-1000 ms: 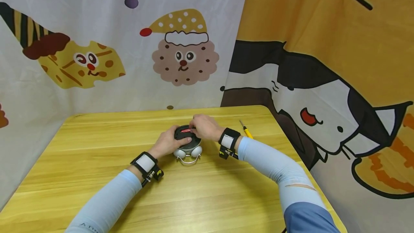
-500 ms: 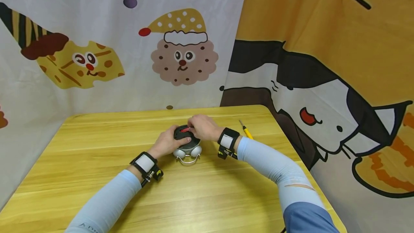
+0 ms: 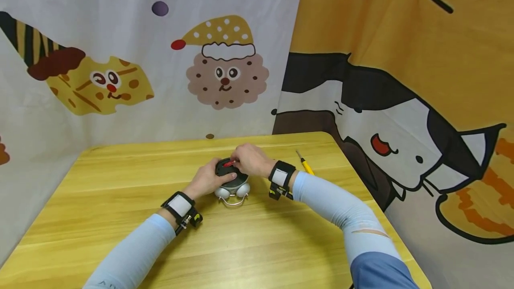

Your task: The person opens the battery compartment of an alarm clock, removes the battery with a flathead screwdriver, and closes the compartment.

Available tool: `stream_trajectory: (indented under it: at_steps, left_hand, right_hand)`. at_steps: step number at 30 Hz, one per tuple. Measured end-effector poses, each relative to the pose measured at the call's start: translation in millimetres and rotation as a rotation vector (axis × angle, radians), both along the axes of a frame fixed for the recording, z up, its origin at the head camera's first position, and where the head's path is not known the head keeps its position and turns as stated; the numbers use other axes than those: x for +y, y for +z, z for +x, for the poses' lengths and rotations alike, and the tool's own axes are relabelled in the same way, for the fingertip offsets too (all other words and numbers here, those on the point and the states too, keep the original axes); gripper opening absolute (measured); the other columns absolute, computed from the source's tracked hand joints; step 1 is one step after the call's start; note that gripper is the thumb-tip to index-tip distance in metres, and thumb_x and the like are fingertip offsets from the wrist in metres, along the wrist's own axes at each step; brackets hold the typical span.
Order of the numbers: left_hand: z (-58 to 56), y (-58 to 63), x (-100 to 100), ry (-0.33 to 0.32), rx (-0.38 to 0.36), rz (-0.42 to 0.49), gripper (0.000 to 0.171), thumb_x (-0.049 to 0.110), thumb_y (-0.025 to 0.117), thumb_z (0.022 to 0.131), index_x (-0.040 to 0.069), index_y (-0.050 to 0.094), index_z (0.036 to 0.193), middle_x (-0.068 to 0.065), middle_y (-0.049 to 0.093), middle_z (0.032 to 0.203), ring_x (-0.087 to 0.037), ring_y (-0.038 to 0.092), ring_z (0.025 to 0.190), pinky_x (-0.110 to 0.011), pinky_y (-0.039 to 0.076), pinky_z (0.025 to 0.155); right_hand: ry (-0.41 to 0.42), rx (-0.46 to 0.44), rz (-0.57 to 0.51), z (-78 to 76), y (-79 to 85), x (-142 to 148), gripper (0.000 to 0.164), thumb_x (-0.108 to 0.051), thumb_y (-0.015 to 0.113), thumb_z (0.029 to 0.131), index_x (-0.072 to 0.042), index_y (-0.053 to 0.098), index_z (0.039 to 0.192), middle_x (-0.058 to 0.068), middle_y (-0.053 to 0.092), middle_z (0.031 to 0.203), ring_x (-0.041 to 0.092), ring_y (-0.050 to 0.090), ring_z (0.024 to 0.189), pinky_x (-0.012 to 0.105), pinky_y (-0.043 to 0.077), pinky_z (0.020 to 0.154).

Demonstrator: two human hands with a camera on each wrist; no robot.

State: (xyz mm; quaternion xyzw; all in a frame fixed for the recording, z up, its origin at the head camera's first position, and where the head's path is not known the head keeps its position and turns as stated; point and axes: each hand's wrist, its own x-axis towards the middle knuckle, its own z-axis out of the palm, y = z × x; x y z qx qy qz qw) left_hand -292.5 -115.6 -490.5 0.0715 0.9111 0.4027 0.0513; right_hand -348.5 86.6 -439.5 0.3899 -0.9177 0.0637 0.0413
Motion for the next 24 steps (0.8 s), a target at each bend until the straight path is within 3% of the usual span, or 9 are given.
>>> stream_trajectory:
  at_steps: [11, 24]
  left_hand:
    - [1.9, -3.6, 1.4, 0.004, -0.004, 0.0, 0.076, 0.059, 0.08, 0.101, 0.007, 0.058, 0.152, -0.023, 0.073, 0.144, -0.035, 0.072, 0.123, -0.054, 0.059, 0.104]
    - [2.2, -1.8, 1.7, 0.024, -0.006, -0.028, 0.09, 0.06, 0.079, 0.101, 0.003, 0.049, 0.164, -0.029, 0.065, 0.157, -0.046, 0.065, 0.144, -0.062, 0.054, 0.119]
  right_hand:
    - [-0.012, 0.0, -0.035, -3.5, 5.5, 13.4, 0.014, -0.017, 0.079, 0.106, -0.013, 0.088, 0.116, 0.005, 0.086, 0.109, 0.019, 0.079, 0.096, 0.034, 0.065, 0.08]
    - [-0.08, 0.05, -0.164, -15.2, 25.0, 50.5, 0.014, -0.014, 0.08, 0.104, -0.009, 0.089, 0.114, 0.008, 0.087, 0.105, 0.023, 0.08, 0.092, 0.036, 0.065, 0.08]
